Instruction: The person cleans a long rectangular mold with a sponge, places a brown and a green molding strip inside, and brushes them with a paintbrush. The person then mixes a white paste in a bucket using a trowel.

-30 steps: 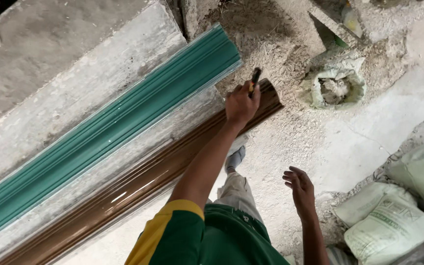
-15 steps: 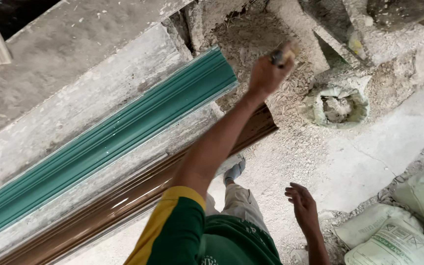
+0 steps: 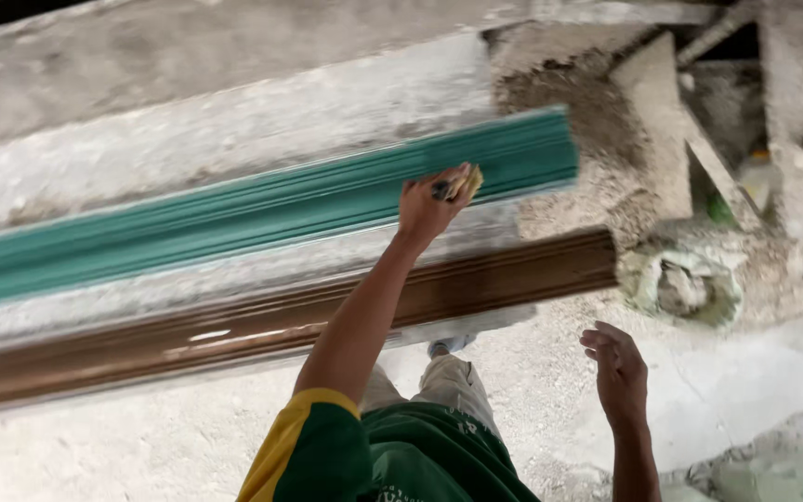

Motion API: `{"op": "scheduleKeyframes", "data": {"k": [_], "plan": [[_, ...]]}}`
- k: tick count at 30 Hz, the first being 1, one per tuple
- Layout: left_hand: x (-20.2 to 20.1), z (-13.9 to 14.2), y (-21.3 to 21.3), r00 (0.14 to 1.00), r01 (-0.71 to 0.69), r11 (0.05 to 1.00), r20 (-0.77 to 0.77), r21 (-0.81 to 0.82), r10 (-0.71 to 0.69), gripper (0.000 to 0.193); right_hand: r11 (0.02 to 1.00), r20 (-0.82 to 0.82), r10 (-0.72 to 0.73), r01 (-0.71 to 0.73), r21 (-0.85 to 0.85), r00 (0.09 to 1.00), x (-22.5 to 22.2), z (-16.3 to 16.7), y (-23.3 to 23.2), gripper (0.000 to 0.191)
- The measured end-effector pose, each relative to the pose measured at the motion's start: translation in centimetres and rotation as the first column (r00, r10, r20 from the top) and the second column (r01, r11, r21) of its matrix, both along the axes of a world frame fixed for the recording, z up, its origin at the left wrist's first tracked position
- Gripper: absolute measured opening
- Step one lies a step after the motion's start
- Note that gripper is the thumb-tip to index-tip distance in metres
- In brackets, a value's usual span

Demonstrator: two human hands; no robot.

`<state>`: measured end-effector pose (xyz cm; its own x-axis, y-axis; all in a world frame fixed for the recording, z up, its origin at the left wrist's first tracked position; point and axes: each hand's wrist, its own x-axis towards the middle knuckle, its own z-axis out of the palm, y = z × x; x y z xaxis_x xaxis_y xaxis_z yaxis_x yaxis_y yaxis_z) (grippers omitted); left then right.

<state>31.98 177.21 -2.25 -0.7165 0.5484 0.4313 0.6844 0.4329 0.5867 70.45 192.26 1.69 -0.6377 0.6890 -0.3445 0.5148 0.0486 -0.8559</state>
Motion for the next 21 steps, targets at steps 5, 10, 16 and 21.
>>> {"op": "scheduleKeyframes", "data": {"k": [5, 10, 16, 21], "plan": [[-3.5, 0.6, -17.7, 0.967, -0.207, 0.960, 0.108, -0.187, 0.230, 0.034, 0.981, -0.017, 0.190, -0.190, 0.029, 0.982, -7.3, 0.3, -7.5, 0.033], [-8.4, 0.3, -37.7, 0.888, -0.402, 0.891, 0.148, -0.212, 0.436, 0.035, 0.919, -0.015, 0.390, -0.388, 0.067, 0.921, -16.3, -0.3, -20.5, 0.035], [-13.9, -1.0, -61.0, 0.788, -0.556, 0.788, 0.134, -0.266, 0.601, 0.036, 0.805, 0.170, 0.580, -0.593, 0.029, 0.796, -24.4, -0.8, -42.1, 0.040], [-19.2, -0.2, -76.4, 0.701, -0.666, 0.700, 0.107, -0.258, 0.705, 0.048, 0.649, 0.207, 0.752, -0.757, -0.067, 0.626, -30.4, 0.5, -56.9, 0.042]]}}
